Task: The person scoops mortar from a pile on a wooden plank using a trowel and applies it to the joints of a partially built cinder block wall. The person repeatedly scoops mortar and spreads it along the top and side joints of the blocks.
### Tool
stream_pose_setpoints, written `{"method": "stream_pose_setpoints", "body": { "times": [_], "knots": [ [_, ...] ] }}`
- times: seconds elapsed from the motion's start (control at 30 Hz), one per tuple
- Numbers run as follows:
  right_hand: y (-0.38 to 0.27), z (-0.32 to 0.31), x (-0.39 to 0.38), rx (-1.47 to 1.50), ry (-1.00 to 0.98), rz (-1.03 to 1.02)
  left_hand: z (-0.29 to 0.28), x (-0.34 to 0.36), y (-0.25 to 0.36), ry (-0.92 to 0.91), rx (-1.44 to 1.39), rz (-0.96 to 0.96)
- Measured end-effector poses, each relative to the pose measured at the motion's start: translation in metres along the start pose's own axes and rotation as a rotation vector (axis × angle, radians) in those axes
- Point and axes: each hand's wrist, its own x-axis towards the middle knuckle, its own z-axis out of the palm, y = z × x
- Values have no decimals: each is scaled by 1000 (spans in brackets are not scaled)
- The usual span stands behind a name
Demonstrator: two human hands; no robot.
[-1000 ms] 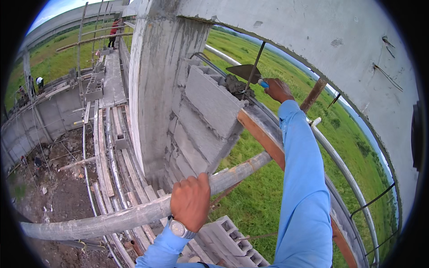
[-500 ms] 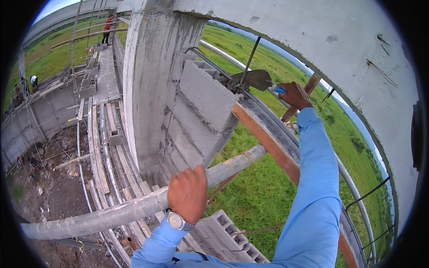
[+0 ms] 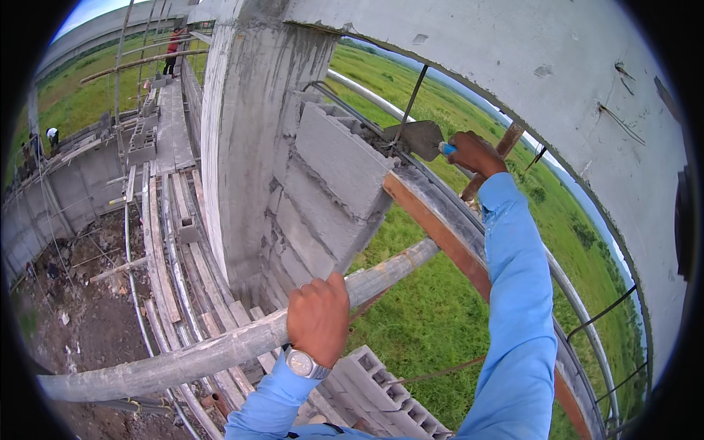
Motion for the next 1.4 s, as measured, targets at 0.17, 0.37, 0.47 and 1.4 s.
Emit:
{"method": "stream_pose_setpoints", "body": {
  "times": [0.17, 0.37, 0.47, 1.4],
  "knots": [
    [2, 4, 2, 55, 48, 69, -3, -2, -1, 16, 21, 22],
    [10, 7, 28, 187, -91, 242, -6, 0, -2, 18, 19, 31],
    [-11, 18, 62, 33, 47, 92, -7, 0, -2, 12, 20, 37],
    [7, -8, 75, 53, -90, 48, -5, 2, 1, -72, -38, -15]
  ]
}}
